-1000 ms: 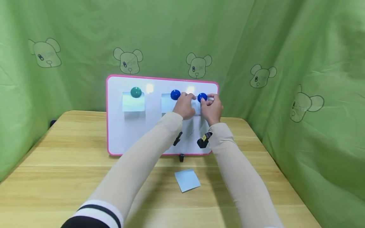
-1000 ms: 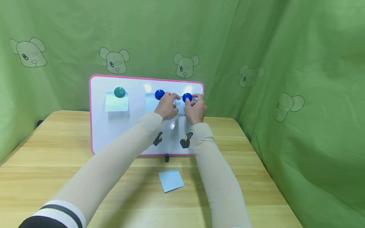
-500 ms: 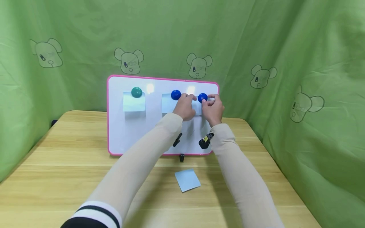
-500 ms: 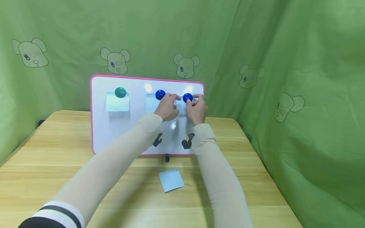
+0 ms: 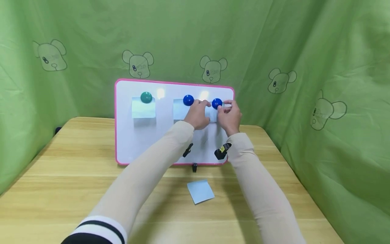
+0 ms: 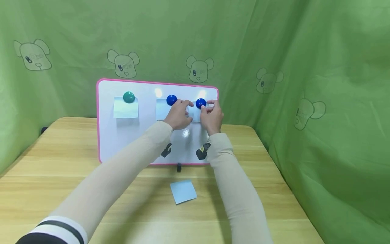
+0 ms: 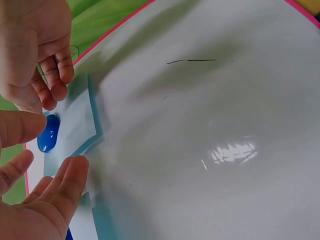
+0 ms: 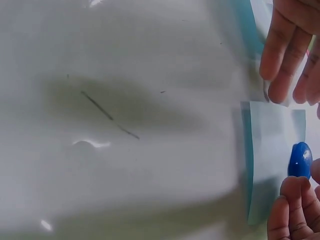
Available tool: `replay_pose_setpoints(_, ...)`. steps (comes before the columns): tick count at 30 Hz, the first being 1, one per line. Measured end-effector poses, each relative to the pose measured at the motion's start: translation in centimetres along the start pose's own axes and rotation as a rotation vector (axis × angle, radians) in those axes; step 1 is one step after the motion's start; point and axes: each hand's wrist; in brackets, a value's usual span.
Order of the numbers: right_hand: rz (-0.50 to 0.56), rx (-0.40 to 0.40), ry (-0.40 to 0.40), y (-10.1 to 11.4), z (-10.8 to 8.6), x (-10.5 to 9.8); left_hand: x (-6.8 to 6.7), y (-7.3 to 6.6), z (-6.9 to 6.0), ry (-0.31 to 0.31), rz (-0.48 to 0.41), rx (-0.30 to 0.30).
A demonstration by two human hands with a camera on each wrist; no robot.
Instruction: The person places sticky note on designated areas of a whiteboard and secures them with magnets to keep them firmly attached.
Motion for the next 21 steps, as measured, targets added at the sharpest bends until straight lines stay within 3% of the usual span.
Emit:
replay_pose_setpoints(11,0.074,-0.007,0.038,-1.2,-0.4,-1.7,0.0,0.1,-1.4,0.007,-0.043,0.09)
replay_pose_setpoints(21,0.183,-0.004,0.197,-1.8,-1.8,-3.4,-0.1,0.7,-3.7,0.006,-0.141,0.147)
Point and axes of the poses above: each hand's wrist, its own z-axis towards the middle knuckle, its own x-axis out of the palm, y = z × x, and after that the axes turned 13 degrees about x, right-handed
